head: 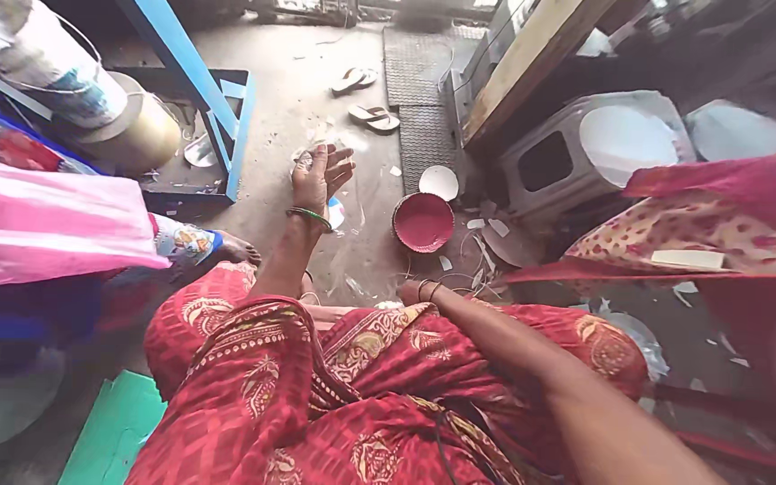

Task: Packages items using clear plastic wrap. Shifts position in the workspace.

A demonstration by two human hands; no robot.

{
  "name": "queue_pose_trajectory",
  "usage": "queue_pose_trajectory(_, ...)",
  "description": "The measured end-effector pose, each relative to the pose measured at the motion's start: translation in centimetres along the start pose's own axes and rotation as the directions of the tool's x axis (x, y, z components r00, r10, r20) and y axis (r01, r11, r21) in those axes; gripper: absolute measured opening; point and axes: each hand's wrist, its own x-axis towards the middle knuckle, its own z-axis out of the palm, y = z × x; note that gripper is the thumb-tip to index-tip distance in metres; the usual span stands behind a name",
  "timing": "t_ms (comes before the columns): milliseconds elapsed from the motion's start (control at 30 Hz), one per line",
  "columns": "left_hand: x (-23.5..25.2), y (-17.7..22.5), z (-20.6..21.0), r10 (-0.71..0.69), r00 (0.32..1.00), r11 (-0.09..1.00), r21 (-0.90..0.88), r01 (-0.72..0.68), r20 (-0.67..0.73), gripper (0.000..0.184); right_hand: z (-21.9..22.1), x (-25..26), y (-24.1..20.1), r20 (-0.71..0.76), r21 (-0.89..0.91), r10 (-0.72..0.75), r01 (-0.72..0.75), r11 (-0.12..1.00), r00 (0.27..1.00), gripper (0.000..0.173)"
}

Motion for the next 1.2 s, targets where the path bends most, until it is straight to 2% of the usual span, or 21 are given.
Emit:
queue_pose_trajectory(100, -0.5, 1.2, 0.5, 0.076, 0.996, 0.996, -0.047, -0.074, 0.038, 0.030, 0.4, 0.4, 1.3, -0.007, 0.061, 0.100, -0.099, 0.993, 0.995, 0.035)
queue_pose_trajectory(200, -0.9, 1.9, 1.2, 0.100, 0.993, 0.994, -0.057, -0.096, 0.069, 0.030, 1.0, 0.8, 2.1, -0.037, 0.083, 0.057, -0.054, 0.995, 0.998, 0.036)
queue_pose_trajectory(300, -0.6, 0.9, 1.3, 0.090, 0.985, 0.995, 0.038, -0.096, 0.145, 0.028, 0.2, 0.2, 2.2, -0.194, 0.163, -0.046, 0.079, 0.983, 0.980, 0.041)
queue_pose_trajectory(400, -0.5, 0.0, 1.2, 0.041, 0.980, 0.981, 0.179, -0.077, 0.196, 0.022, -2.3, -2.1, 1.8, -0.416, 0.237, 0.006, 0.102, 0.966, 0.909, 0.041)
queue_pose_trajectory(433, -0.7, -0.1, 1.3, 0.023, 0.978, 0.968, 0.240, -0.074, 0.209, 0.021, -3.2, -3.2, 2.0, -0.525, 0.242, 0.037, 0.107, 0.964, 0.850, 0.035)
queue_pose_trajectory(467, -0.8, -0.3, 1.2, 0.011, 0.973, 0.950, 0.302, -0.082, 0.230, 0.020, -4.0, -4.5, 2.4, -0.658, 0.230, 0.057, 0.129, 0.965, 0.751, 0.029)
queue_pose_trajectory(533, -1.1, -0.6, 0.9, -0.025, 0.948, 0.902, 0.417, -0.116, 0.318, 0.025, -6.4, -8.4, 2.5, -0.863, 0.189, 0.056, 0.220, 0.957, 0.502, 0.026)
queue_pose_trajectory(600, -1.7, -1.1, 1.0, -0.082, 0.906, 0.867, 0.478, -0.141, 0.416, 0.024, -8.6, -13.9, 1.0, -0.958, 0.180, 0.081, 0.356, 0.917, 0.274, 0.029)
queue_pose_trajectory(667, -3.1, -1.3, 1.5, -0.171, 0.850, 0.849, 0.512, -0.130, 0.499, 0.019, -9.1, -18.3, -0.7, -0.985, 0.159, 0.108, 0.476, 0.865, 0.133, 0.038)
queue_pose_trajectory(733, -4.7, -1.3, 2.0, -0.263, 0.778, 0.832, 0.543, -0.116, 0.570, 0.019, -8.6, -20.5, -1.9, -0.998, 0.061, 0.038, 0.535, 0.842, 0.054, 0.058)
queue_pose_trajectory(800, -6.0, -1.6, 2.3, -0.306, 0.697, 0.827, 0.544, -0.144, 0.649, 0.020, -7.9, -21.2, -3.1, -0.997, 0.016, -0.029, 0.533, 0.846, 0.077, 0.081)
queue_pose_trajectory(867, -6.7, -2.2, 2.3, -0.310, 0.644, 0.829, 0.531, -0.177, 0.699, 0.018, -6.9, -20.3, -3.8, -0.996, 0.008, -0.041, 0.537, 0.843, 0.078, 0.090)
queue_pose_trajectory(933, -7.1, -2.6, 2.3, -0.289, 0.648, 0.791, 0.557, -0.252, 0.705, 0.016, -6.1, -18.7, -4.2, -0.997, 0.036, -0.008, 0.564, 0.825, 0.074, 0.082)
queue_pose_trajectory(1000, -7.1, -2.8, 2.3, -0.284, 0.677, 0.718, 0.619, -0.319, 0.679, 0.018, -5.8, -17.0, -4.0, -0.997, 0.064, 0.027, 0.655, 0.753, 0.067, 0.066)
queue_pose_trajectory(1067, -7.1, -2.8, 2.7, -0.270, 0.725, 0.692, 0.652, -0.311, 0.633, 0.020, -5.9, -16.8, -3.5, -0.986, 0.165, 0.098, 0.729, 0.664, 0.134, 0.050)
queue_pose_trajectory(1100, -6.9, -2.7, 2.9, -0.269, 0.744, 0.693, 0.659, -0.292, 0.611, 0.021, -6.1, -17.0, -3.3, -0.972, 0.233, 0.135, 0.756, 0.612, 0.191, 0.045)
queue_pose_trajectory(1167, -6.7, -2.7, 3.0, -0.256, 0.763, 0.710, 0.651, -0.268, 0.594, 0.020, -6.1, -17.5, -2.9, -0.936, 0.352, 0.171, 0.780, 0.517, 0.309, 0.037)
queue_pose_trajectory(1200, -6.6, -2.7, 3.1, -0.251, 0.760, 0.722, 0.639, -0.266, 0.600, 0.019, -6.1, -17.6, -2.9, -0.926, 0.377, 0.177, 0.780, 0.499, 0.334, 0.034)
